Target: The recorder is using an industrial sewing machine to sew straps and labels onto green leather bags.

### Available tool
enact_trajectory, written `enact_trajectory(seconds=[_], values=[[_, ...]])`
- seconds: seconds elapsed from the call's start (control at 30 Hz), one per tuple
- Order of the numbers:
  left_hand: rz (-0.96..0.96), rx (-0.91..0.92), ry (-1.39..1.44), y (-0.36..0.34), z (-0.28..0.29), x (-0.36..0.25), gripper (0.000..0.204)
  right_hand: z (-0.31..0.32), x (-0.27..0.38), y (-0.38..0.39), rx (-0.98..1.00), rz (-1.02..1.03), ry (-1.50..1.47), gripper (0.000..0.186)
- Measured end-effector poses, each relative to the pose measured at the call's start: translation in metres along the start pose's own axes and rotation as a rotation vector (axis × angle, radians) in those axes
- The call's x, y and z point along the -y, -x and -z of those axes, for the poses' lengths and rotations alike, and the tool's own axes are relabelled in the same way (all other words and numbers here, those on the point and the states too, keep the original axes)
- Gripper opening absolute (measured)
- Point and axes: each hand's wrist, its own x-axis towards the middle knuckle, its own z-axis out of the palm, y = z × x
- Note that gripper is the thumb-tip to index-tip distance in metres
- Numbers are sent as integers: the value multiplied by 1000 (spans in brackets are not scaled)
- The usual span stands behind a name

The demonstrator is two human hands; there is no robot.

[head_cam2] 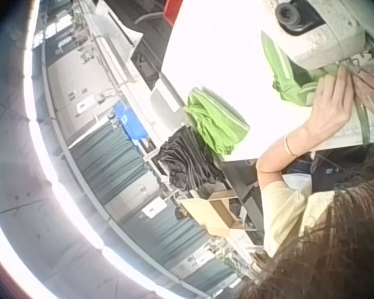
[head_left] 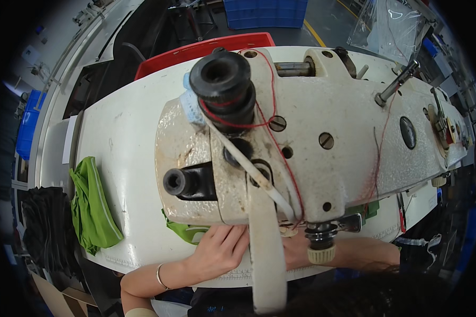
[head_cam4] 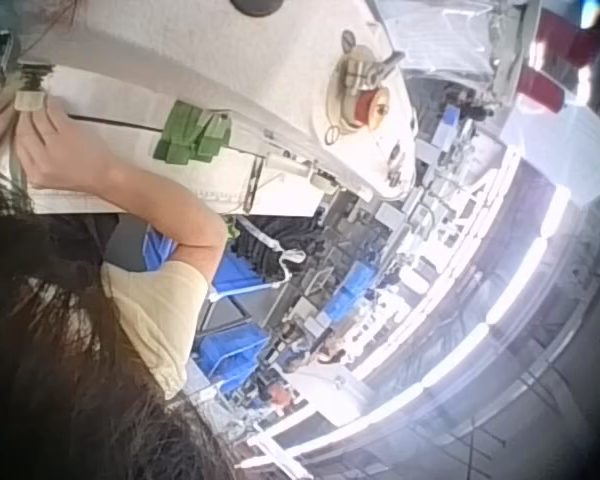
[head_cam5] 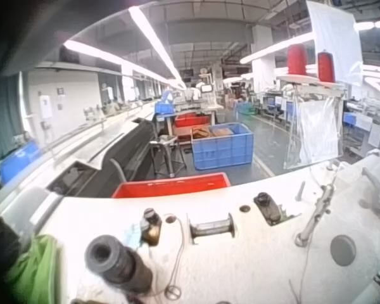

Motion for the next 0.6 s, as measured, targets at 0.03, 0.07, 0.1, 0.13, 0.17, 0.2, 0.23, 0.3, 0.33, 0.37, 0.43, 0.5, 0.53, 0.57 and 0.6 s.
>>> enact_trajectory(seconds=[0.03,0.07,0.1,0.13,0.17,0.2,0.23,0.3,0.33,0.37,0.43,0.5,0.53,0.57,0.6], values=[[75,47,107,3,-5,0,32,-1,0,0,-8,1,7,29],[150,92,214,5,-8,0,32,-2,-1,-1,-15,1,15,30],[153,93,212,7,-9,2,32,-2,-1,-1,-18,2,13,30],[73,43,113,1,-1,3,31,-1,-2,-3,-11,1,19,29],[-9,-7,15,-3,3,5,30,-1,-3,-3,-3,0,27,29],[-9,-8,15,-3,0,9,30,-1,-4,-4,-2,1,27,29],[-10,-23,11,-1,-5,12,28,-2,-5,-5,24,-9,-12,27],[-10,-42,4,0,-9,20,26,-6,-6,-5,49,-15,-48,26],[75,5,91,-4,-8,24,25,-13,-8,-3,54,-103,-123,25],[158,50,178,-8,-6,27,25,-17,-9,-1,59,-191,-196,25],[170,5,92,-15,-2,27,27,-24,-15,-11,-101,-299,-388,25],[111,-67,-65,-30,10,18,23,-24,-17,-1,-114,-269,-197,26],[120,-68,-78,-32,16,14,23,-21,-17,-2,-124,-257,-200,26],[111,7,-230,-34,22,8,19,-18,-15,-3,-57,-165,-229,25],[102,84,-380,-34,29,3,15,-13,-12,-5,11,-72,-256,24]])
